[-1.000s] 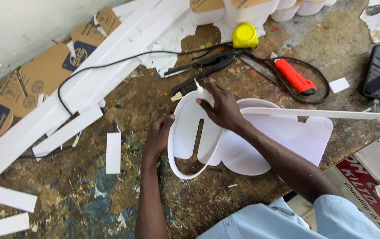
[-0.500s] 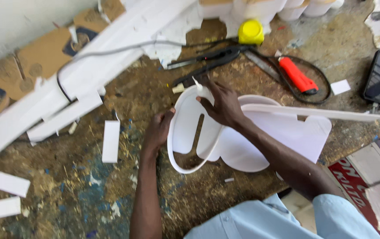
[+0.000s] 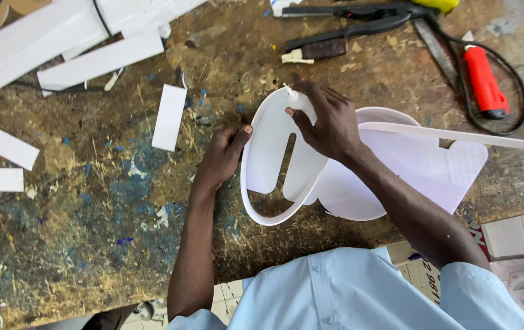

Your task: The person assembles white plastic components on a workbench. They apply glue from a small bottle to the edges of the parts and press them together to form a larger structure.

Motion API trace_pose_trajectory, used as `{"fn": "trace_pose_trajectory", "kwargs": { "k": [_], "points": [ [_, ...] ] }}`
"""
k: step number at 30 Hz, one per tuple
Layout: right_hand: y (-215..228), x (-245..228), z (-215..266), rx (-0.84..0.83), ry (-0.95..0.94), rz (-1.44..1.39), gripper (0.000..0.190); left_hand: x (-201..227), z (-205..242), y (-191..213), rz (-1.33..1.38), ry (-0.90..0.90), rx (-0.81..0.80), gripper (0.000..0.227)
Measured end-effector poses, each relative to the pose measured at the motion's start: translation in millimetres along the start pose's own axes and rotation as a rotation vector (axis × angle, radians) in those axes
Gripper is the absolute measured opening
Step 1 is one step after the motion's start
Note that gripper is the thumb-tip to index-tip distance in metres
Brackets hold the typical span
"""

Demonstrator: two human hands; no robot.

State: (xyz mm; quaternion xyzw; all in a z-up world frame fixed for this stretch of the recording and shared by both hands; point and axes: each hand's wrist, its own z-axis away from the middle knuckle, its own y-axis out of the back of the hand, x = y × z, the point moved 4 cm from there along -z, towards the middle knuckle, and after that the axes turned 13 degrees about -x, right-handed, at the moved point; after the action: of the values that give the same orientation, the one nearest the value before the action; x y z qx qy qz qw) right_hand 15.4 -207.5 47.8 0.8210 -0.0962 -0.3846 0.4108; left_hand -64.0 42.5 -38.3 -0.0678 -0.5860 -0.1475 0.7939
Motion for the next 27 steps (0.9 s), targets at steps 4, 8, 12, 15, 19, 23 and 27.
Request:
{"fn": "trace_pose_trajectory", "kwargs": {
  "k": [4, 8, 12, 15, 19, 23, 27],
  "points": [
    [1, 0, -3, -0.032, -0.005, -0.026, 0.033, 11, 15, -6, 0.043, -0.021, 0.014, 0.055],
    [14, 8, -33, -0.175, -0.102, -0.276, 0.037, 39, 22, -6, 0.003, 0.012, 0.026, 0.051],
    [8, -14, -91, -0.330, -0.094, -0.195, 0.045, 52, 24, -8, -0.051, 0.030, 0.039, 0.061],
    [-38, -18, -127, -0.461, 0.053, -0.271, 0.032, 50, 22, -5, -0.063, -0.048, 0.015, 0.053],
    [-77, -1, -141, -0.570, 0.091, -0.293, 0.030, 61, 23, 0, -0.011, 0.124, -0.019, 0.073],
    [-52, 7, -128, -0.678, -0.142, -0.165, 0.064, 58, 21, 1, -0.065, 0.051, -0.014, 0.069],
    [-7, 1, -99, -0.630, 0.047, -0.183, 0.021, 59, 19, 3, -0.009, 0.052, -0.037, 0.068]
  ]
}}
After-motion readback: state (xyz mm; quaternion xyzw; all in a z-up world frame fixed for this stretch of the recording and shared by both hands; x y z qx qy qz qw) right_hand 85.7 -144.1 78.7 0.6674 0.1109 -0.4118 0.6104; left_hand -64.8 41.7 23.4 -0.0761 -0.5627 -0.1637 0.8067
